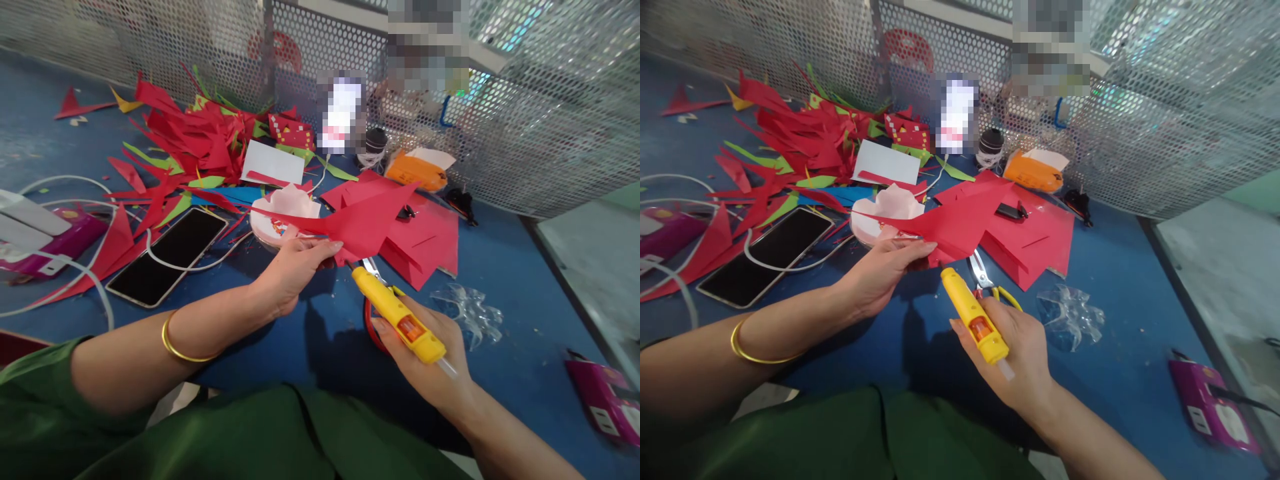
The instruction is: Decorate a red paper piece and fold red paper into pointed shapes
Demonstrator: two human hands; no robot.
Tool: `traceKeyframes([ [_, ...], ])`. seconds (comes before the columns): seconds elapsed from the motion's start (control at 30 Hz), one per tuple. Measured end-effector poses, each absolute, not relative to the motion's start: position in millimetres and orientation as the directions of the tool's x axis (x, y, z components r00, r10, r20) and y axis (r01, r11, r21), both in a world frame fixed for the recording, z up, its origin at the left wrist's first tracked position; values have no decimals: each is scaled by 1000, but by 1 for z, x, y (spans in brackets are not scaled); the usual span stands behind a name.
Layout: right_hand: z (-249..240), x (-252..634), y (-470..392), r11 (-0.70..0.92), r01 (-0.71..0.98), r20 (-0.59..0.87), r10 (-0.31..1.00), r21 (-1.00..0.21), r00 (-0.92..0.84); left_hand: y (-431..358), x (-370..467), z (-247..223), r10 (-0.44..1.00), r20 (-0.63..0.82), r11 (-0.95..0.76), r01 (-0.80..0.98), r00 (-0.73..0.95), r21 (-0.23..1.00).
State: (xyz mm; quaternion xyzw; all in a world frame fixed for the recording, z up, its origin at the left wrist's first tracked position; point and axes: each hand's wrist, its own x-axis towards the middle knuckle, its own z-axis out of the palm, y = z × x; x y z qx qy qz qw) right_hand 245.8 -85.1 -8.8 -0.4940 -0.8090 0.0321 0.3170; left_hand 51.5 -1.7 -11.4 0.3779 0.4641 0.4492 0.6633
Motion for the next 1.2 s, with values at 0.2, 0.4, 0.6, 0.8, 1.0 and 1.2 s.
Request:
traceKeyframes([
  [0.2, -9, 246, -84, 505, 777, 486, 822, -377, -298, -1, 51, -11, 939, -295, 333, -253, 177, 908],
  [0.4, -3, 248, -87, 526, 680, 428, 842, -511, -330, 0, 51, -15, 948, -257, 301, -265, 189, 916],
  [0.6, -1, 259, -89, 388, 526, 385, 915, -757, -120, 0, 51, -14, 958, -253, 278, -237, 133, 931],
  [0.8, 11, 294, -75, 179, 735, 458, 867, -655, 198, -1, 51, -11, 959, -256, 277, -199, 126, 940],
  [1.0, 8, 360, -86, -286, 887, 185, 911, -361, 369, 0, 51, -11, 961, -243, 266, -200, 132, 943],
  [1.2, -14, 385, -90, -295, 950, 234, 921, -106, 312, -2, 51, -10, 948, -282, 309, -218, 147, 926],
])
